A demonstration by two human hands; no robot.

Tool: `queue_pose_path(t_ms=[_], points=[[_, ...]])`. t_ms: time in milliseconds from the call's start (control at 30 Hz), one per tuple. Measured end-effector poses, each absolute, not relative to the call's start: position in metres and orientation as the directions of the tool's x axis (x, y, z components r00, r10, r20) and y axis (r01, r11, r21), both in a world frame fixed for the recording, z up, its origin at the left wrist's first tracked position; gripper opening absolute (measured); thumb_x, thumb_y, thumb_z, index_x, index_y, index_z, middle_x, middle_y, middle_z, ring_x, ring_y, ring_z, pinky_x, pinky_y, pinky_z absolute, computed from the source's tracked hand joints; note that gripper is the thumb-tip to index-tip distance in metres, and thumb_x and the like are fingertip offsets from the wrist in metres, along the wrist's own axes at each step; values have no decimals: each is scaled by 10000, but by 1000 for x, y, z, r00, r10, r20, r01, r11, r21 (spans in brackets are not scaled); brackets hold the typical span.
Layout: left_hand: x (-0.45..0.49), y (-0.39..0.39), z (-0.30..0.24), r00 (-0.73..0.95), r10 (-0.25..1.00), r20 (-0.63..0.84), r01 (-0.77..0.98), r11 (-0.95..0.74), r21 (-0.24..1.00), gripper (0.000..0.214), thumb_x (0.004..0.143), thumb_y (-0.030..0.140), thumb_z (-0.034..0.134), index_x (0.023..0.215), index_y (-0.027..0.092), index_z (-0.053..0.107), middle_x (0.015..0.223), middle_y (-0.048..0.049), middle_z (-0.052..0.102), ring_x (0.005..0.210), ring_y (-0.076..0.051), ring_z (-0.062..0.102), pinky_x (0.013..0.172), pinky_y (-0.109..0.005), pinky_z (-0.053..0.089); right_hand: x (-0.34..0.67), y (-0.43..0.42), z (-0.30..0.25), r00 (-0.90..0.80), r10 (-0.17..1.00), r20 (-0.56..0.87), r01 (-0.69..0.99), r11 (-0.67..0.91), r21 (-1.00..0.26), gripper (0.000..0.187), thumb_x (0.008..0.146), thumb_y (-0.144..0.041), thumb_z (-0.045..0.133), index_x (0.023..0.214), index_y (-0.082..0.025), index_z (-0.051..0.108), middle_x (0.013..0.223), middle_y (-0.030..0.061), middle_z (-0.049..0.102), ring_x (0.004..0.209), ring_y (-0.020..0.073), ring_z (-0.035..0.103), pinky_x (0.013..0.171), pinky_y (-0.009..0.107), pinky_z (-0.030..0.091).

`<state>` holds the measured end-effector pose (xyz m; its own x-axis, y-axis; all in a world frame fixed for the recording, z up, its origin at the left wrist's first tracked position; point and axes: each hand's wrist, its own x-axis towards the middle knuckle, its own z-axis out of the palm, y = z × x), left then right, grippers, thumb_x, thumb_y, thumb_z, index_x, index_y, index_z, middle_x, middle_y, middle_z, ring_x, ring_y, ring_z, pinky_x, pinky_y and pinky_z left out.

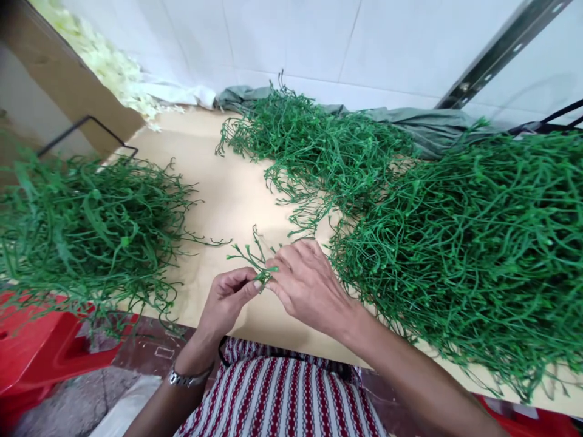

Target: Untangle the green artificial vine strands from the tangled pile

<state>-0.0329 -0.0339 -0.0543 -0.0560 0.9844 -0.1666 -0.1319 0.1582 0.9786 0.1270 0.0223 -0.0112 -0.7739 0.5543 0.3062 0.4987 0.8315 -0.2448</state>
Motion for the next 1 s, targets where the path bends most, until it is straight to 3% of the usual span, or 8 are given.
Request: queue_pose_path(t_ms=[133,300,433,733,833,1000], points=[[-28,-34,-51,-140,980,-142,-39,138,990,280,726,292,584,522,145,463,513,41,328,519,-82,278,487,-220,232,123,15,-22,-728,579,368,506,815,-282,186,845,-198,488,1003,-162,578,863,99,594,816,234,506,732,403,383],[-25,-33,-50,-138,987,-85,9,87,996,268,743,280,560,531,151,458,521,38,332,521,-88,292,493,-216,257,121,9,-32,-604,699,384,430,691,-581,334,848,-183,487,1180,-175,445,960,91,584,875,201,537,762,352,455],[-21,-35,-53,-29,999,-36,21,37,999,233,772,287,538,587,147,516,557,14,421,557,-107,376,538,-224,323,121,7,-34,-559,774,296,354,546,-759,186,814,-150,527,993,-197,507,886,48,563,823,159,549,709,280,474],[-19,-36,-52,-85,993,85,275,-59,960,240,774,243,548,553,153,522,519,18,424,534,-106,384,533,-228,308,114,4,-41,-404,847,346,298,480,-825,52,806,-152,497,800,-203,504,763,16,557,696,135,548,634,261,465],[-17,-37,-52,-100,994,49,174,-31,984,224,767,246,558,566,150,533,538,17,428,538,-101,393,526,-222,321,115,4,-50,-317,910,267,260,354,-898,71,801,-173,515,858,-211,491,803,17,576,722,134,563,645,255,470],[-10,-36,-61,-119,970,-210,-312,164,936,180,724,311,618,807,151,602,628,18,517,490,-78,429,492,-220,396,117,2,-58,-277,946,171,214,234,-948,256,799,-149,492,1046,-213,500,923,41,598,790,134,583,692,259,487]])
